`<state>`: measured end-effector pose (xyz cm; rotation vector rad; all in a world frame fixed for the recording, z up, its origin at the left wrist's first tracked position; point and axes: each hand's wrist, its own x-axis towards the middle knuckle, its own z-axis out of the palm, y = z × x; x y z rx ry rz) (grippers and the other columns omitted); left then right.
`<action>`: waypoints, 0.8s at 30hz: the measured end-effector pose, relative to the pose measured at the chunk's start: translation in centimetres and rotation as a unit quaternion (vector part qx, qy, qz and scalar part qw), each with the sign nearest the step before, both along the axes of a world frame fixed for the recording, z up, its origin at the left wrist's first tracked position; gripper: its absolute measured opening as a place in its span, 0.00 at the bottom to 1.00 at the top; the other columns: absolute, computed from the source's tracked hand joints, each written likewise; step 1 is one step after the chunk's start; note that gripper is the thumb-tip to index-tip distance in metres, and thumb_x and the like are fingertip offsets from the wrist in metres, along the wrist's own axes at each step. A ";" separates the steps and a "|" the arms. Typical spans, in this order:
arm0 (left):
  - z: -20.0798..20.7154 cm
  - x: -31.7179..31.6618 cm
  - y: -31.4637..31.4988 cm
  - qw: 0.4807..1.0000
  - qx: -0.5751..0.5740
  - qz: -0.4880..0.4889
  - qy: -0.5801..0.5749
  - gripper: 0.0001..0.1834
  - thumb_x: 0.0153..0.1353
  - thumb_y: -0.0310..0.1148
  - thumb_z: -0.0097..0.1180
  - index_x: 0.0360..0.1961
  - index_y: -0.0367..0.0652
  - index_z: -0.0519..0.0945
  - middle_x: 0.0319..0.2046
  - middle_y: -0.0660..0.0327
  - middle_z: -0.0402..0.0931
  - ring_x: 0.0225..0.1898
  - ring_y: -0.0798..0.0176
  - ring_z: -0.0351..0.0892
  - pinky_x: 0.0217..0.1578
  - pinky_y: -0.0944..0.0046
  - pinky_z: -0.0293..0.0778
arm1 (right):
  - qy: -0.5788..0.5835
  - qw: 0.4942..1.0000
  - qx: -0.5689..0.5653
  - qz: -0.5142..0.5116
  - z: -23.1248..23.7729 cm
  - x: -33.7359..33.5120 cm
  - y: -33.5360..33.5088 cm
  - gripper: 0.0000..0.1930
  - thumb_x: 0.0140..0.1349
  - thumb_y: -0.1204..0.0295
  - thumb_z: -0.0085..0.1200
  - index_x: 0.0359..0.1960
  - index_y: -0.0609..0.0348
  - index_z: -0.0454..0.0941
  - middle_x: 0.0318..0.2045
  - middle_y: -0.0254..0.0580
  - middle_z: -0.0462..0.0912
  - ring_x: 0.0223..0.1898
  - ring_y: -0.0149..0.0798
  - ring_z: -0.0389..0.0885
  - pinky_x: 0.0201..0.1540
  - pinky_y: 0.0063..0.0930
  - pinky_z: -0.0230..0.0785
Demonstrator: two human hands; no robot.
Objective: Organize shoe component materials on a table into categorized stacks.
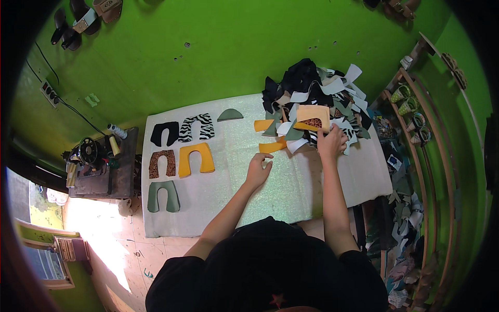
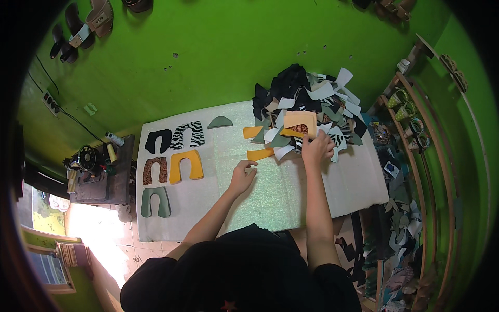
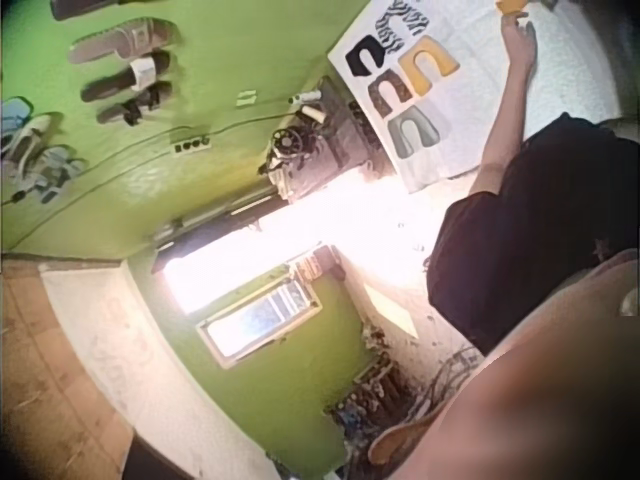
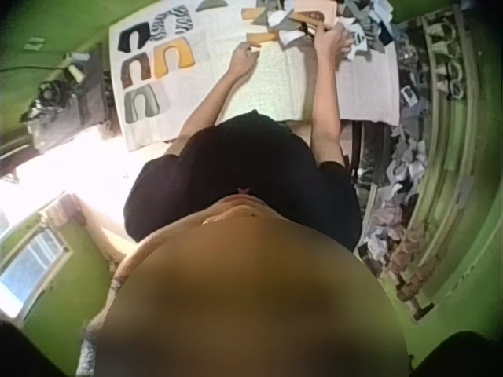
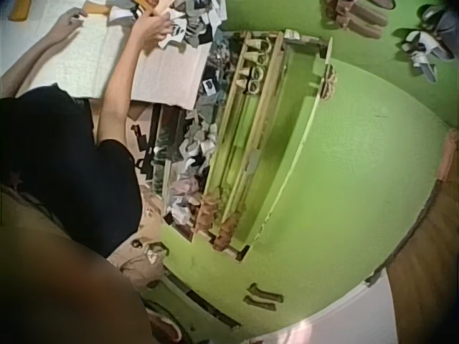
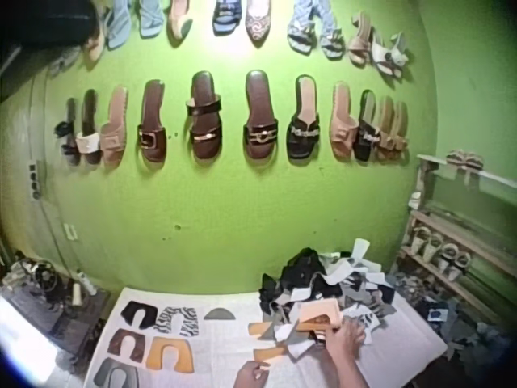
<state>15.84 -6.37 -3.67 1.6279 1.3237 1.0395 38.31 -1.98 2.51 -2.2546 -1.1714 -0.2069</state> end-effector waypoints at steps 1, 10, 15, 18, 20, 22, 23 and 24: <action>0.2 0.7 -0.1 1.000 -0.001 -0.016 0.004 0.11 0.47 0.26 0.54 0.35 0.39 0.76 0.36 0.51 0.72 0.39 0.52 0.72 0.42 0.59 0.68 | 0.001 1.000 0.001 -0.002 -0.1 0.3 0.1 0.23 0.48 0.59 0.56 0.45 0.54 0.71 0.44 0.42 0.70 0.49 0.46 0.60 0.49 0.46 0.48; 2.0 5.1 -0.1 0.996 0.036 -0.077 -0.002 0.14 0.47 0.25 0.54 0.38 0.40 0.74 0.41 0.51 0.70 0.46 0.49 0.67 0.49 0.58 0.62 | 0.040 0.987 0.093 0.125 1.1 0.0 -0.1 0.14 0.48 0.62 0.58 0.31 0.58 0.77 0.38 0.36 0.72 0.46 0.44 0.60 0.48 0.45 0.45; 5.9 5.8 0.7 0.971 0.233 -0.001 0.053 0.22 0.44 0.26 0.57 0.44 0.41 0.71 0.46 0.52 0.66 0.50 0.49 0.63 0.51 0.56 0.60 | 0.176 0.941 0.181 0.227 2.1 -1.7 -0.5 0.13 0.48 0.62 0.58 0.27 0.60 0.76 0.27 0.37 0.76 0.34 0.39 0.70 0.42 0.35 0.53; 7.4 5.8 0.9 0.959 0.280 0.012 0.045 0.29 0.42 0.27 0.58 0.49 0.41 0.67 0.50 0.53 0.64 0.54 0.48 0.61 0.53 0.54 0.58 | 0.276 0.908 0.194 0.248 2.4 -3.1 -0.7 0.12 0.48 0.67 0.59 0.27 0.64 0.75 0.22 0.36 0.76 0.20 0.31 0.70 0.28 0.27 0.59; 8.0 6.0 0.7 0.957 0.284 0.008 0.061 0.32 0.41 0.28 0.59 0.52 0.41 0.65 0.52 0.52 0.63 0.55 0.49 0.61 0.53 0.54 0.58 | 0.333 0.875 0.205 0.284 2.6 -3.8 -1.1 0.10 0.48 0.72 0.60 0.27 0.66 0.74 0.22 0.34 0.76 0.18 0.22 0.68 0.18 0.18 0.58; 8.1 6.1 0.8 0.954 0.288 0.002 0.076 0.36 0.41 0.28 0.60 0.55 0.41 0.62 0.53 0.52 0.62 0.56 0.50 0.60 0.53 0.54 0.57 | 0.394 0.843 0.215 0.297 2.4 -5.0 -1.4 0.10 0.49 0.72 0.59 0.28 0.67 0.74 0.23 0.34 0.76 0.20 0.22 0.69 0.21 0.18 0.61; 8.0 5.9 1.0 0.949 0.303 0.010 0.082 0.36 0.41 0.28 0.59 0.55 0.40 0.61 0.54 0.52 0.61 0.57 0.49 0.59 0.53 0.54 0.57 | 0.454 0.806 0.223 0.309 2.4 -5.7 -1.6 0.10 0.51 0.72 0.58 0.29 0.67 0.74 0.24 0.35 0.76 0.22 0.23 0.71 0.24 0.17 0.63; 7.8 5.8 1.1 0.944 0.318 0.018 0.088 0.37 0.42 0.28 0.59 0.56 0.40 0.59 0.55 0.52 0.61 0.57 0.49 0.58 0.53 0.53 0.57 | 0.483 0.791 0.189 0.324 2.4 -6.2 -1.8 0.08 0.54 0.75 0.55 0.32 0.67 0.73 0.27 0.34 0.76 0.27 0.23 0.72 0.29 0.15 0.65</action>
